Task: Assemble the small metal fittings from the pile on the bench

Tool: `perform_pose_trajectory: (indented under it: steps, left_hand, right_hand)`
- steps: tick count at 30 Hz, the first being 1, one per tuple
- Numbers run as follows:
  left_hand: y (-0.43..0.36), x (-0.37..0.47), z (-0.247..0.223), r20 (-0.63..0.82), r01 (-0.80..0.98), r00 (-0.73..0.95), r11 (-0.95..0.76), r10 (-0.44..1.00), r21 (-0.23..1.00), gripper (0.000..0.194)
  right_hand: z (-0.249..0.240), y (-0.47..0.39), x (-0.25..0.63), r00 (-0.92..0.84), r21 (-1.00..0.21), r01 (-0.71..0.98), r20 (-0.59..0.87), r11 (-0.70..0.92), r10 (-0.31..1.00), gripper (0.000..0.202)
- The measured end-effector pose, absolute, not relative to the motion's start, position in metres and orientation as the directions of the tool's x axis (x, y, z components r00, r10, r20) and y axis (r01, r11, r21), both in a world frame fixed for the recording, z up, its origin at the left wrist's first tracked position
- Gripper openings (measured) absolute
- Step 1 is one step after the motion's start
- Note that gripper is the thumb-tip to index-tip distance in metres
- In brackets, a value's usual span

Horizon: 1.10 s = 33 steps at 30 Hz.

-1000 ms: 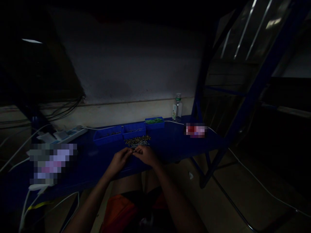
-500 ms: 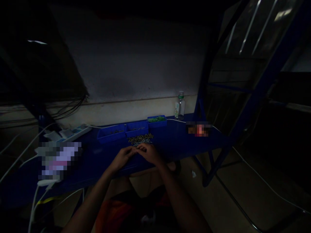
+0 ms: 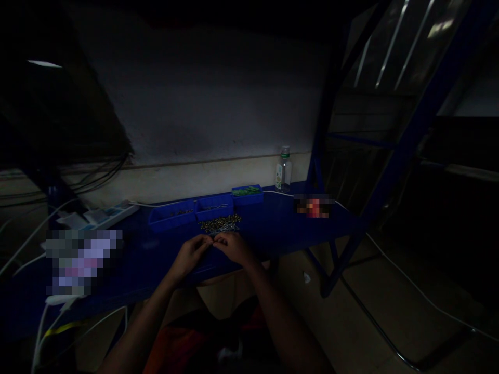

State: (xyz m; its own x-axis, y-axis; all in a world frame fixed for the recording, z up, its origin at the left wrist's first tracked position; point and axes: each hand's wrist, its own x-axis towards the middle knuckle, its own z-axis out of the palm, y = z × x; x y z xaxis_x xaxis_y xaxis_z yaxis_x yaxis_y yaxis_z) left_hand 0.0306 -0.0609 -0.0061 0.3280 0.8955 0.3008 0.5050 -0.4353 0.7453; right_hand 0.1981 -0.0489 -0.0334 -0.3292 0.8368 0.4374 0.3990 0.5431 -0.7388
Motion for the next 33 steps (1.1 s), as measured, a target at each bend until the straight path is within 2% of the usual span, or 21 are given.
perform_pose_trajectory:
  steps: [6, 13, 19, 28, 30, 33]
  left_hand:
    - [-0.047, 0.02, 0.001, 0.372, 0.55, 0.26, -0.453, 0.891, 0.702, 0.03]
    - [0.031, -0.005, 0.036, 0.46, 0.596, 0.107, -0.428, 0.881, 0.68, 0.033]
    - [0.067, -0.001, 0.05, 0.427, 0.672, 0.155, -0.412, 0.891, 0.616, 0.028]
    - [0.08, 0.0, 0.045, 0.464, 0.749, 0.195, -0.437, 0.864, 0.498, 0.031]
    - [0.081, -0.008, 0.046, 0.492, 0.774, 0.146, -0.409, 0.858, 0.483, 0.032]
    - [0.081, -0.031, 0.047, 0.568, 0.865, -0.035, -0.259, 0.823, 0.429, 0.033]
  right_hand:
    - [-0.036, -0.047, 0.197, -0.289, -0.732, 0.465, 0.405, 0.497, 0.867, 0.027]
    - [-0.038, -0.047, 0.195, -0.268, -0.703, 0.512, 0.416, 0.494, 0.869, 0.016]
    - [-0.035, -0.051, 0.196, -0.27, -0.69, 0.521, 0.425, 0.502, 0.864, 0.014]
    - [-0.035, -0.05, 0.197, -0.294, -0.648, 0.544, 0.448, 0.533, 0.844, 0.013]
    - [-0.035, -0.05, 0.197, -0.296, -0.635, 0.547, 0.463, 0.546, 0.835, 0.012]
    - [-0.035, -0.05, 0.197, -0.295, -0.626, 0.548, 0.475, 0.555, 0.829, 0.012]
